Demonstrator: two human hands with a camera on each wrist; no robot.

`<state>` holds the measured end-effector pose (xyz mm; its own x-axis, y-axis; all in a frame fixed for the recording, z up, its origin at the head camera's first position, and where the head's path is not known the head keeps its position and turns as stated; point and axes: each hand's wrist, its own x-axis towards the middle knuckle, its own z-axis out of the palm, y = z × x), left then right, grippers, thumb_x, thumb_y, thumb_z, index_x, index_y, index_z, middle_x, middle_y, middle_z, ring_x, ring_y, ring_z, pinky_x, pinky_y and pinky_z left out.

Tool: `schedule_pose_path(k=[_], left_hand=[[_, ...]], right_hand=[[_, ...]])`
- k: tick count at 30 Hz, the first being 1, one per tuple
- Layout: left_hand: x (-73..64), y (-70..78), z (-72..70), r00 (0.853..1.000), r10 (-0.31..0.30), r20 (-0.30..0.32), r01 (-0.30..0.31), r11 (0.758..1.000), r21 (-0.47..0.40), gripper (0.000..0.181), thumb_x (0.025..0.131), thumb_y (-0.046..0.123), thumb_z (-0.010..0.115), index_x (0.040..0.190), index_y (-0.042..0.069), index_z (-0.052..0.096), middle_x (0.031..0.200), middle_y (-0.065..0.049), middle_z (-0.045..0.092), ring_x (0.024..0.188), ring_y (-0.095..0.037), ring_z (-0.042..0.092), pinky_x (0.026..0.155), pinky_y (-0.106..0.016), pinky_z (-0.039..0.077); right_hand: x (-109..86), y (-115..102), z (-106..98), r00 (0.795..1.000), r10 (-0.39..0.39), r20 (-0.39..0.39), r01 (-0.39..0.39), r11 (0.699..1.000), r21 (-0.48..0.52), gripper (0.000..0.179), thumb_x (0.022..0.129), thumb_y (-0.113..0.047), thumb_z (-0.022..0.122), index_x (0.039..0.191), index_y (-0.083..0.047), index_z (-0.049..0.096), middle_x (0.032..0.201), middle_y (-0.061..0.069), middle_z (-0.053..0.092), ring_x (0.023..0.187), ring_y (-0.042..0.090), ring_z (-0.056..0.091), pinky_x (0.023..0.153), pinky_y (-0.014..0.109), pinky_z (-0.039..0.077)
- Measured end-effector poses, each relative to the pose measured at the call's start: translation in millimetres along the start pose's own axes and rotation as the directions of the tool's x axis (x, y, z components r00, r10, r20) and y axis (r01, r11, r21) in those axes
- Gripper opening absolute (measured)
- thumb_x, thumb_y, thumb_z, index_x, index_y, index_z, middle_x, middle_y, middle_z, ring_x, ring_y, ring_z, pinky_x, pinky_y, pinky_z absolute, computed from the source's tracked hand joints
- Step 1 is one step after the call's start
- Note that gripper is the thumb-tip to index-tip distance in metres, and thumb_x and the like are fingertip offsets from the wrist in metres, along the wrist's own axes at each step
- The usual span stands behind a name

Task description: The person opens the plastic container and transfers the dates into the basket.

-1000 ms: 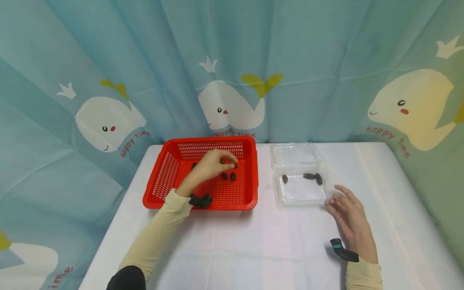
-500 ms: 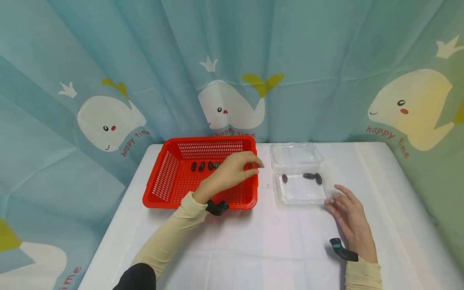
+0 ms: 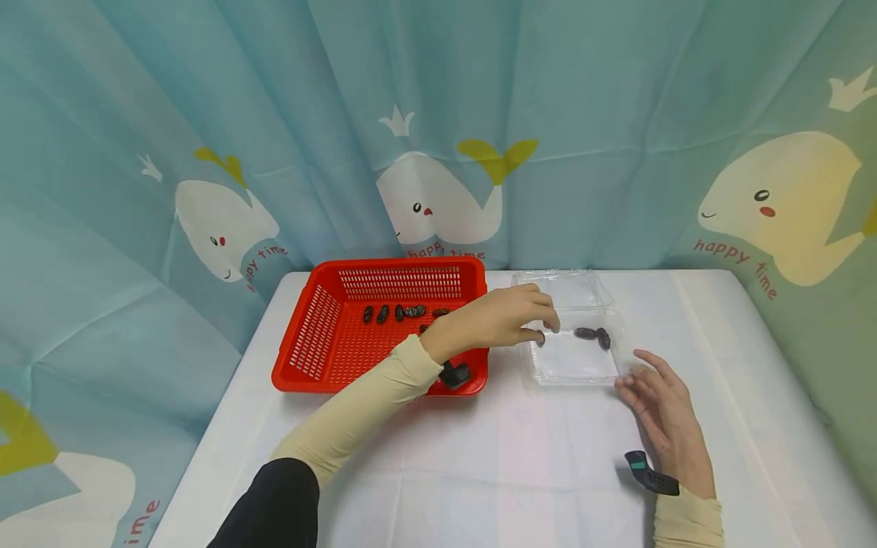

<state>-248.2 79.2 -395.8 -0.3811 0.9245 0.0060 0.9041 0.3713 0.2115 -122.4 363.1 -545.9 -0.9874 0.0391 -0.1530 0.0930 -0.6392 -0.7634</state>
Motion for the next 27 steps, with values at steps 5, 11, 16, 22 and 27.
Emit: schedule_pose_path(k=[5, 11, 16, 22, 27], left_hand=[[23.7, -10.5, 5.6, 0.995, 0.022, 0.101, -0.019, 0.999, -0.031, 0.025, 0.096, 0.020, 0.076, 0.122, 0.019, 0.074, 0.119, 0.002, 0.072, 0.115, -0.012, 0.060, 0.096, -0.017, 0.045], [44.1, -20.3, 10.5, 0.975, -0.063, 0.213, 0.065, 0.998, -0.001, 0.032, 0.094, 0.016, 0.078, 0.126, 0.018, 0.072, 0.122, 0.003, 0.070, 0.113, -0.011, 0.058, 0.093, -0.021, 0.046], [53.8, -25.0, 15.9, 0.961, -0.127, 0.248, 0.119, 0.992, 0.045, 0.034, 0.091, 0.017, 0.082, 0.124, 0.019, 0.074, 0.122, 0.004, 0.070, 0.114, -0.011, 0.054, 0.090, -0.022, 0.047], [61.5, -26.0, 22.5, 0.960, -0.127, 0.251, 0.110, 0.991, 0.081, 0.027, 0.090, 0.017, 0.083, 0.117, 0.021, 0.078, 0.124, 0.002, 0.071, 0.113, -0.013, 0.051, 0.086, -0.022, 0.046], [62.1, -19.8, 20.4, 0.928, -0.234, 0.290, 0.198, 0.969, 0.148, 0.025, 0.090, 0.018, 0.083, 0.113, 0.027, 0.079, 0.132, 0.002, 0.064, 0.121, -0.016, 0.048, 0.089, -0.024, 0.050]], right_hand=[[0.0, -1, -1, 1.000, 0.009, -0.003, -0.009, 1.000, 0.005, 0.036, 0.106, 0.003, 0.047, 0.129, -0.016, 0.068, 0.104, 0.002, 0.064, 0.087, 0.012, 0.071, 0.083, 0.029, 0.063], [-0.1, -2, -1, 1.000, 0.004, 0.000, -0.004, 1.000, 0.004, 0.037, 0.107, 0.003, 0.046, 0.130, -0.016, 0.067, 0.102, 0.002, 0.065, 0.087, 0.013, 0.070, 0.083, 0.029, 0.063], [-0.1, -2, -1, 1.000, -0.003, 0.016, 0.003, 1.000, 0.005, 0.037, 0.107, 0.003, 0.045, 0.131, -0.015, 0.067, 0.104, 0.002, 0.064, 0.088, 0.012, 0.070, 0.083, 0.029, 0.063], [-1.2, 0, -1, 0.999, -0.015, 0.034, 0.015, 1.000, 0.019, 0.038, 0.106, 0.005, 0.044, 0.128, -0.014, 0.068, 0.101, 0.003, 0.065, 0.086, 0.013, 0.071, 0.082, 0.029, 0.064], [-1.0, 0, -2, 0.999, -0.007, 0.036, 0.006, 1.000, 0.025, 0.037, 0.107, 0.004, 0.044, 0.129, -0.014, 0.068, 0.101, 0.003, 0.066, 0.087, 0.014, 0.071, 0.082, 0.029, 0.064]])
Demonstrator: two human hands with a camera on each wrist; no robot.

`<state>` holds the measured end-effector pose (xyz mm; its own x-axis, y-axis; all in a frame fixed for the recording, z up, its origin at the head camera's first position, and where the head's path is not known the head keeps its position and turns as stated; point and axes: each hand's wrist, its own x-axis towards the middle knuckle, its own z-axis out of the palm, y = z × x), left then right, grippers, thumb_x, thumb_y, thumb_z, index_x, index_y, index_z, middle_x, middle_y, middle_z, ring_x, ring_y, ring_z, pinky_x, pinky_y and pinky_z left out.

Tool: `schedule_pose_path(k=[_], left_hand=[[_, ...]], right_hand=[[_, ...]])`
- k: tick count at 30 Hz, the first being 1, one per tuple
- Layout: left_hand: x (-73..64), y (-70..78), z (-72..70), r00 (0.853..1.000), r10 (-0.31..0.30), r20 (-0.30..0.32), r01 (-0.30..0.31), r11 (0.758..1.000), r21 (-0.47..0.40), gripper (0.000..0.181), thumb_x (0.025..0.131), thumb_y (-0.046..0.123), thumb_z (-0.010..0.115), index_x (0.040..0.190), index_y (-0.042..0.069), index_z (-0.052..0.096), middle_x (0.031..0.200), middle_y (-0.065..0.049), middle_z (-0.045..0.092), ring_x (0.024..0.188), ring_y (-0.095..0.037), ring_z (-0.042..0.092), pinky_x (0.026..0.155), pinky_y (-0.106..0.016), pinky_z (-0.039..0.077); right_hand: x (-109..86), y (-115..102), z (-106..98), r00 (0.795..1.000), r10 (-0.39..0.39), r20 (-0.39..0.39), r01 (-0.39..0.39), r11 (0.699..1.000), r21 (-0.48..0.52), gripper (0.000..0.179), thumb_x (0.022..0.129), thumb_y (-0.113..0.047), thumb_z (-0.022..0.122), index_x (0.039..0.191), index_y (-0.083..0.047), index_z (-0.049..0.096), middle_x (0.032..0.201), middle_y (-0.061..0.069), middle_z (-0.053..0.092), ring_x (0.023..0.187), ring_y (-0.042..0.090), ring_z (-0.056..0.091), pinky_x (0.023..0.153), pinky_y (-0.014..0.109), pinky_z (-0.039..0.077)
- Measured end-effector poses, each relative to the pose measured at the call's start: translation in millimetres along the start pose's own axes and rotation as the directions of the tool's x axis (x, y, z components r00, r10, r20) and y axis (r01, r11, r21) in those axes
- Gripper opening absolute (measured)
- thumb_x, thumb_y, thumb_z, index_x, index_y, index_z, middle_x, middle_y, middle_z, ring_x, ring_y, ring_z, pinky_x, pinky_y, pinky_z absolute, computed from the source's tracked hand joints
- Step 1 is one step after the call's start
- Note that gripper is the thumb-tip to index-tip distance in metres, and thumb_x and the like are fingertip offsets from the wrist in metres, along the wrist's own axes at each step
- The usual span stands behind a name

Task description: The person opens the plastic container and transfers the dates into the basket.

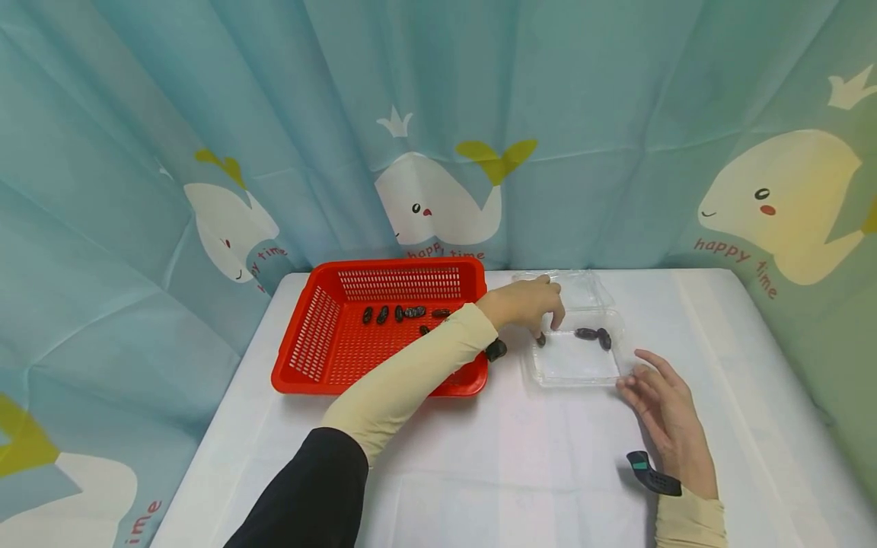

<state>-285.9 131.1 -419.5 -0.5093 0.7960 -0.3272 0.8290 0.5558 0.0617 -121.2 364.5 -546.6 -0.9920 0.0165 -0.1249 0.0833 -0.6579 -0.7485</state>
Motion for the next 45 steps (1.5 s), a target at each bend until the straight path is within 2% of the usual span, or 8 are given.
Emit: schedule_pose_path(k=[3, 5, 14, 20, 24, 29, 37, 45], left_hand=[[0.3, 0.3, -0.8, 0.998, -0.054, 0.035, 0.054, 0.998, 0.012, 0.023, 0.092, 0.022, 0.081, 0.113, 0.029, 0.078, 0.134, 0.002, 0.060, 0.129, -0.017, 0.045, 0.093, -0.025, 0.050], [3.0, -1.3, 1.3, 0.997, -0.062, 0.043, 0.062, 0.998, 0.019, 0.021, 0.092, 0.023, 0.081, 0.113, 0.030, 0.078, 0.134, 0.002, 0.059, 0.130, -0.017, 0.045, 0.094, -0.026, 0.050], [16.7, 2.9, 18.0, 0.991, -0.126, 0.045, 0.121, 0.989, 0.088, 0.013, 0.090, 0.025, 0.083, 0.099, 0.034, 0.081, 0.126, 0.006, 0.060, 0.121, -0.014, 0.048, 0.098, -0.030, 0.046], [16.9, 5.6, 26.3, 0.992, -0.127, 0.004, 0.126, 0.983, 0.132, 0.011, 0.094, 0.020, 0.077, 0.095, 0.031, 0.079, 0.125, 0.005, 0.057, 0.117, -0.014, 0.049, 0.099, -0.031, 0.047], [18.8, 3.5, 29.1, 0.993, -0.115, 0.004, 0.113, 0.986, 0.125, 0.008, 0.092, 0.024, 0.080, 0.095, 0.031, 0.078, 0.127, 0.004, 0.056, 0.118, -0.014, 0.049, 0.100, -0.031, 0.047], [19.2, 0.7, 26.7, 0.996, -0.094, 0.013, 0.093, 0.995, 0.043, 0.008, 0.090, 0.027, 0.083, 0.095, 0.032, 0.079, 0.129, 0.002, 0.055, 0.118, -0.014, 0.048, 0.096, -0.029, 0.047], [15.1, -4.0, 19.7, 0.999, -0.045, 0.014, 0.046, 0.994, -0.100, 0.003, 0.095, 0.030, 0.077, 0.099, 0.031, 0.077, 0.127, 0.002, 0.057, 0.111, -0.013, 0.049, 0.087, -0.025, 0.046], [18.5, -8.8, 14.2, 0.999, -0.009, -0.043, 0.000, 0.983, -0.185, 0.017, 0.101, 0.030, 0.069, 0.112, 0.019, 0.075, 0.121, 0.005, 0.067, 0.096, -0.007, 0.052, 0.083, -0.020, 0.044]], right_hand=[[0.0, 0, -1, 1.000, -0.002, 0.000, 0.002, 1.000, -0.002, 0.038, 0.107, 0.004, 0.044, 0.130, -0.014, 0.067, 0.102, 0.003, 0.066, 0.087, 0.014, 0.071, 0.082, 0.030, 0.064], [0.0, 0, -2, 1.000, -0.002, 0.002, 0.002, 1.000, 0.004, 0.038, 0.107, 0.005, 0.043, 0.130, -0.014, 0.067, 0.102, 0.003, 0.066, 0.087, 0.014, 0.071, 0.082, 0.030, 0.064], [1.5, 1, -3, 1.000, -0.007, -0.005, 0.007, 1.000, -0.012, 0.039, 0.106, 0.005, 0.042, 0.130, -0.014, 0.067, 0.106, 0.002, 0.064, 0.088, 0.013, 0.070, 0.083, 0.029, 0.063], [1.9, 2, -2, 1.000, 0.003, -0.026, -0.004, 0.999, -0.053, 0.037, 0.107, 0.002, 0.045, 0.131, -0.017, 0.066, 0.112, 0.001, 0.060, 0.088, 0.011, 0.069, 0.083, 0.028, 0.063], [2.5, 2, -1, 0.999, 0.005, -0.044, -0.008, 0.998, -0.062, 0.037, 0.107, 0.001, 0.047, 0.132, -0.018, 0.066, 0.111, 0.000, 0.061, 0.088, 0.011, 0.069, 0.083, 0.027, 0.063], [2.3, 2, -1, 0.998, 0.004, -0.059, -0.008, 0.998, -0.057, 0.037, 0.107, 0.002, 0.046, 0.130, -0.018, 0.067, 0.107, 0.000, 0.062, 0.088, 0.011, 0.069, 0.083, 0.028, 0.063], [1.4, 1, -1, 0.999, 0.004, -0.053, -0.007, 0.998, -0.058, 0.037, 0.107, 0.001, 0.046, 0.130, -0.018, 0.067, 0.109, 0.000, 0.061, 0.088, 0.011, 0.069, 0.083, 0.027, 0.063], [2.1, 2, -4, 0.998, 0.012, -0.061, -0.016, 0.998, -0.066, 0.038, 0.107, 0.002, 0.045, 0.129, -0.020, 0.067, 0.113, 0.000, 0.058, 0.089, 0.010, 0.069, 0.084, 0.026, 0.062]])
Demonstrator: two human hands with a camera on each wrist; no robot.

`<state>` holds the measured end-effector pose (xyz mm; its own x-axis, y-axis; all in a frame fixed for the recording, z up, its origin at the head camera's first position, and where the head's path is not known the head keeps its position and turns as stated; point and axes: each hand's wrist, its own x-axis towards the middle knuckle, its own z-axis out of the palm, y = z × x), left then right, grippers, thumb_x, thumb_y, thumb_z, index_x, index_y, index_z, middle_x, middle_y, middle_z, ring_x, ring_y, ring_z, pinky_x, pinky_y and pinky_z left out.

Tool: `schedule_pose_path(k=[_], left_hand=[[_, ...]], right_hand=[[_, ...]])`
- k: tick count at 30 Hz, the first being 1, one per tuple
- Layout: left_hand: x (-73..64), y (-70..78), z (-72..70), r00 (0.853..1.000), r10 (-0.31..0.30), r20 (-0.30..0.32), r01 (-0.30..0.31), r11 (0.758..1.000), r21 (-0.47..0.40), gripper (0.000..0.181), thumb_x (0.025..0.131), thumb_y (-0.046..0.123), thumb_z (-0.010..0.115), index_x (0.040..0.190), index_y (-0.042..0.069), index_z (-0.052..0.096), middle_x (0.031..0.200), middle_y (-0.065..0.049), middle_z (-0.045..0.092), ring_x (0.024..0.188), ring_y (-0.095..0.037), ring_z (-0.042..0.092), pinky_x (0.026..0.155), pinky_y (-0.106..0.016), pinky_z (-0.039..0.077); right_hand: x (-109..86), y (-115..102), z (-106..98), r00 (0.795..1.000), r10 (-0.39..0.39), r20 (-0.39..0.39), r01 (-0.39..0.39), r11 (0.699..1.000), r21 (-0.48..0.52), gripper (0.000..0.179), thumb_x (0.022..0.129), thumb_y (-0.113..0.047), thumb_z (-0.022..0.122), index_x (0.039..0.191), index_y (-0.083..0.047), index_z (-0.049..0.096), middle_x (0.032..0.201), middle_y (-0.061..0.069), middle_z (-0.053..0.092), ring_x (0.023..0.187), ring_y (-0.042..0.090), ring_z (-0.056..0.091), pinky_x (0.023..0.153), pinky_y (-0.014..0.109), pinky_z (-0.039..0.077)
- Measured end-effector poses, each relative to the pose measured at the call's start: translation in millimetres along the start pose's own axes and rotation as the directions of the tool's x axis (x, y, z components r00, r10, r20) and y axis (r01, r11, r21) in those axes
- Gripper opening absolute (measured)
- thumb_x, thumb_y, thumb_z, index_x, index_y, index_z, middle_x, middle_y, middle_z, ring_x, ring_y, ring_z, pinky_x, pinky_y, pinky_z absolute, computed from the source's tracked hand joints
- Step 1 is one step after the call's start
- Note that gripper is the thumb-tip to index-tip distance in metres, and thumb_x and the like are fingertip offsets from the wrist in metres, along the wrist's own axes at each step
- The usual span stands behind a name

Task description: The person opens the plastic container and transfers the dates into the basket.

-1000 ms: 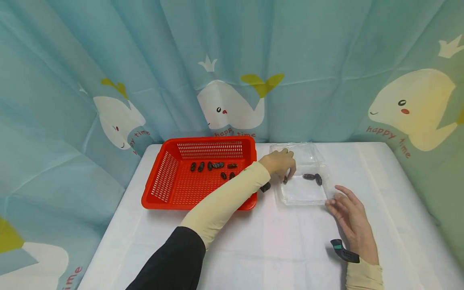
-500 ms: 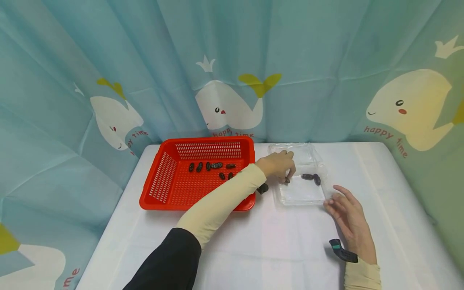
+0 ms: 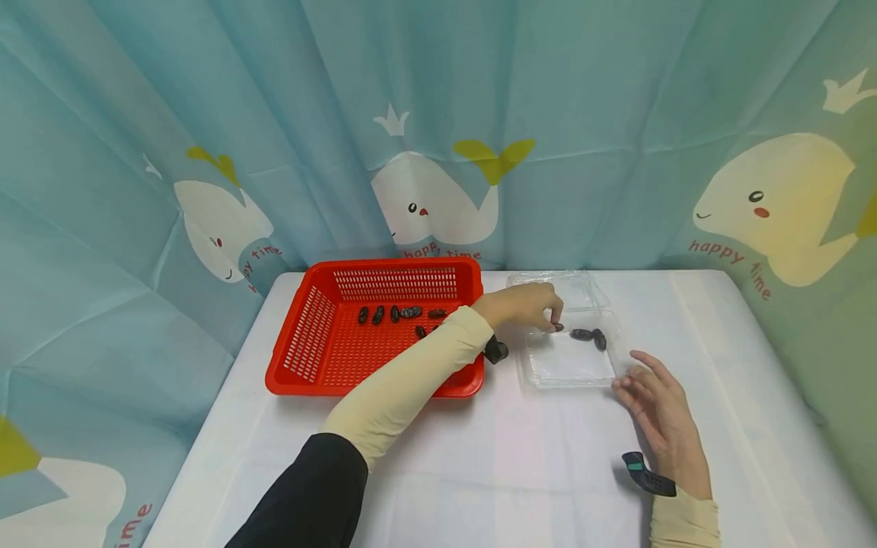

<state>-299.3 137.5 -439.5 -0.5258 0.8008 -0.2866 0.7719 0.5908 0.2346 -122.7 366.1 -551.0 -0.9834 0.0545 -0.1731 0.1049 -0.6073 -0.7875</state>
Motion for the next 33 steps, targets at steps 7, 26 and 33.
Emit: schedule_pose_path(k=[7, 26, 33], left_hand=[[0.3, -3.5, -2.6, 1.000, 0.003, -0.022, -0.006, 0.995, -0.103, 0.017, 0.103, 0.027, 0.066, 0.114, 0.018, 0.074, 0.124, 0.005, 0.070, 0.110, -0.007, 0.058, 0.099, -0.019, 0.045], [-9.8, 1.6, -11.6, 0.993, 0.036, -0.108, -0.066, 0.956, -0.287, 0.013, 0.102, 0.022, 0.068, 0.112, 0.017, 0.073, 0.111, 0.006, 0.073, 0.104, -0.004, 0.062, 0.088, -0.013, 0.045], [-21.6, 6.8, -18.9, 0.981, 0.082, -0.178, -0.137, 0.936, -0.324, 0.011, 0.102, 0.022, 0.067, 0.111, 0.017, 0.073, 0.107, 0.006, 0.072, 0.099, -0.004, 0.063, 0.084, -0.011, 0.046]], right_hand=[[0.6, 0, -2, 0.999, -0.003, 0.037, 0.002, 1.000, 0.025, 0.039, 0.107, 0.003, 0.043, 0.130, -0.018, 0.067, 0.113, 0.001, 0.059, 0.090, 0.011, 0.069, 0.085, 0.026, 0.062], [-0.8, -1, 1, 1.000, 0.014, 0.019, -0.015, 0.999, 0.041, 0.038, 0.108, 0.000, 0.043, 0.129, -0.019, 0.068, 0.100, 0.001, 0.065, 0.089, 0.013, 0.071, 0.085, 0.027, 0.063], [-0.8, -1, 2, 1.000, 0.021, 0.014, -0.022, 0.999, 0.044, 0.038, 0.108, 0.001, 0.044, 0.129, -0.019, 0.069, 0.101, 0.001, 0.063, 0.089, 0.013, 0.070, 0.085, 0.028, 0.063]])
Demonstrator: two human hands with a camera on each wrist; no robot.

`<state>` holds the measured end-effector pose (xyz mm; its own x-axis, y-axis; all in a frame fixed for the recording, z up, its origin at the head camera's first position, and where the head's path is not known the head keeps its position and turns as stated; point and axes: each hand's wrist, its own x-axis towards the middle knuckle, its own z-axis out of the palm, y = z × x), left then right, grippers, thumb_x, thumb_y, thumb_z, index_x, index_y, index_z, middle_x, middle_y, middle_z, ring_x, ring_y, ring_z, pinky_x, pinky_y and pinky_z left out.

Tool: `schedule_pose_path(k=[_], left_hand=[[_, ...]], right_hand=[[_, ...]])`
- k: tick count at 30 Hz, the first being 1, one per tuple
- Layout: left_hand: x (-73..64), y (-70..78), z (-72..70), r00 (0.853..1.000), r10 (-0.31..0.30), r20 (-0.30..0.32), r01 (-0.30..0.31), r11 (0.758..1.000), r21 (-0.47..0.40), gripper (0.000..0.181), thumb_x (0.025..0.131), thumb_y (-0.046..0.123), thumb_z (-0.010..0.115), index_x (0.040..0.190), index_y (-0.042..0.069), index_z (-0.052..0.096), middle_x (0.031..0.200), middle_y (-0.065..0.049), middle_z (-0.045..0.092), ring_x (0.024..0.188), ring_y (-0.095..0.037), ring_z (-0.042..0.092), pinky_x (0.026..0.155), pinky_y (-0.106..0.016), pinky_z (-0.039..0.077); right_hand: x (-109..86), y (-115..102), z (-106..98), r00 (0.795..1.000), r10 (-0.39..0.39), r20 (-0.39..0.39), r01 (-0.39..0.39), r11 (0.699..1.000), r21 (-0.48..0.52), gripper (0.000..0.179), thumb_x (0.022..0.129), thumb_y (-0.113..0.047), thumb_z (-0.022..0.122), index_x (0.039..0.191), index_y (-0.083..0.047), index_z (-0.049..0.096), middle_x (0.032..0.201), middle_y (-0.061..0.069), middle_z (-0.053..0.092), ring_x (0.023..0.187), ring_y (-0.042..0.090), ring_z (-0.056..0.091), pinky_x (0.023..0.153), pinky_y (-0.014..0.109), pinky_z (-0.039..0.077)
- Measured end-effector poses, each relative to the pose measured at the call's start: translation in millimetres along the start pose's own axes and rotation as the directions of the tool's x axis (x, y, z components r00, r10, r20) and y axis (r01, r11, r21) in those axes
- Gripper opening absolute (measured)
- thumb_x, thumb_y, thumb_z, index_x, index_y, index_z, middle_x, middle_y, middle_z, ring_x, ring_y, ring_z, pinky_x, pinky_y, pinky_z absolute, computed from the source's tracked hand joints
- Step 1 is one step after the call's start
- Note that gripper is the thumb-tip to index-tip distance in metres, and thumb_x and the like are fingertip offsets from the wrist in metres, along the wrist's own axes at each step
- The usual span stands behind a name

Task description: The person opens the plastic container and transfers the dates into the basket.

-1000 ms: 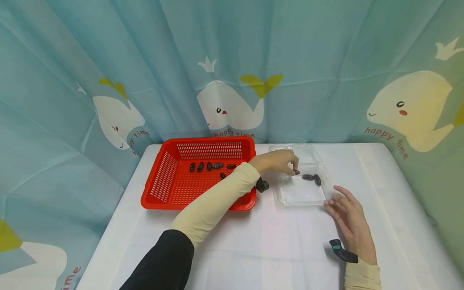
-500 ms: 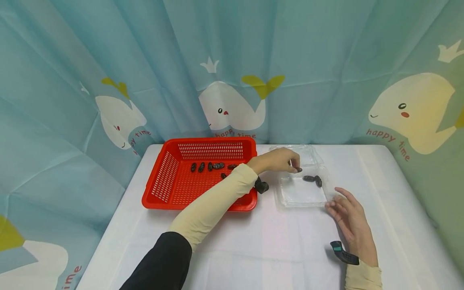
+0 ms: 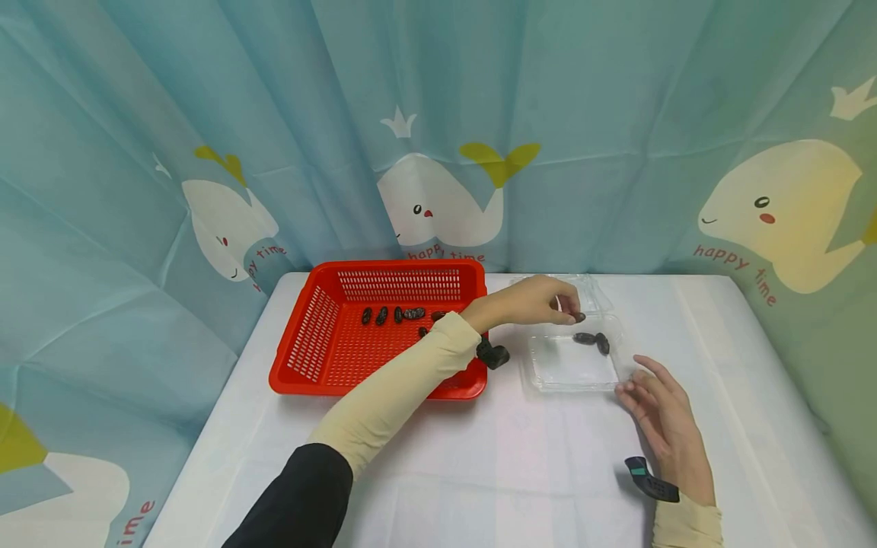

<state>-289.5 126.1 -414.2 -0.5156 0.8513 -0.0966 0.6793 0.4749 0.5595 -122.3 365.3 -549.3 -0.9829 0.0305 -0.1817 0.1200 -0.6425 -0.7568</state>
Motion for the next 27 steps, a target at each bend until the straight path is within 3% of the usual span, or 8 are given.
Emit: schedule_pose_path(k=[8, 14, 20, 24, 27], left_hand=[[-32.0, 2.8, -5.1, 0.995, 0.032, -0.099, -0.043, 0.993, -0.112, 0.014, 0.101, 0.022, 0.069, 0.112, 0.014, 0.074, 0.104, 0.004, 0.073, 0.095, -0.003, 0.065, 0.085, -0.007, 0.048], [-61.3, 1.3, -10.7, 0.988, -0.017, -0.156, -0.019, 0.973, -0.229, 0.014, 0.100, 0.019, 0.070, 0.113, 0.013, 0.074, 0.105, 0.004, 0.072, 0.096, -0.005, 0.067, 0.086, -0.008, 0.050], [-88.4, -6.7, -12.4, 0.978, -0.057, -0.199, -0.001, 0.960, -0.281, 0.015, 0.101, 0.019, 0.070, 0.114, 0.013, 0.074, 0.107, 0.002, 0.073, 0.096, -0.007, 0.066, 0.085, -0.012, 0.052], [-105.1, -14.3, -10.1, 0.963, -0.113, -0.245, 0.028, 0.944, -0.328, 0.015, 0.099, 0.019, 0.071, 0.114, 0.014, 0.074, 0.107, 0.001, 0.075, 0.089, -0.010, 0.067, 0.080, -0.016, 0.053], [-115.9, -19.5, -7.4, 0.946, -0.172, -0.276, 0.047, 0.911, -0.409, 0.016, 0.099, 0.019, 0.072, 0.114, 0.015, 0.075, 0.108, 0.000, 0.076, 0.085, -0.013, 0.068, 0.076, -0.019, 0.054]], right_hand=[[-0.5, 0, -1, 1.000, 0.005, 0.024, -0.005, 1.000, 0.011, 0.039, 0.108, 0.002, 0.042, 0.130, -0.019, 0.067, 0.102, 0.002, 0.063, 0.091, 0.015, 0.071, 0.087, 0.028, 0.063], [-0.9, -1, 1, 0.999, -0.014, 0.031, 0.014, 1.000, 0.002, 0.039, 0.107, 0.002, 0.042, 0.129, -0.018, 0.068, 0.099, 0.002, 0.064, 0.091, 0.015, 0.072, 0.087, 0.028, 0.063], [-1.9, 0, 0, 1.000, -0.007, 0.015, 0.007, 1.000, -0.004, 0.039, 0.107, 0.002, 0.043, 0.129, -0.020, 0.067, 0.101, 0.001, 0.063, 0.091, 0.013, 0.071, 0.087, 0.028, 0.063], [-2.4, 1, 0, 1.000, 0.003, 0.002, -0.003, 1.000, -0.010, 0.039, 0.108, 0.001, 0.044, 0.128, -0.021, 0.068, 0.100, 0.000, 0.063, 0.090, 0.013, 0.071, 0.087, 0.028, 0.063], [-2.8, 1, 1, 1.000, 0.000, -0.002, 0.000, 1.000, -0.016, 0.038, 0.107, 0.001, 0.044, 0.128, -0.021, 0.068, 0.098, 0.001, 0.064, 0.090, 0.014, 0.072, 0.086, 0.028, 0.063]])
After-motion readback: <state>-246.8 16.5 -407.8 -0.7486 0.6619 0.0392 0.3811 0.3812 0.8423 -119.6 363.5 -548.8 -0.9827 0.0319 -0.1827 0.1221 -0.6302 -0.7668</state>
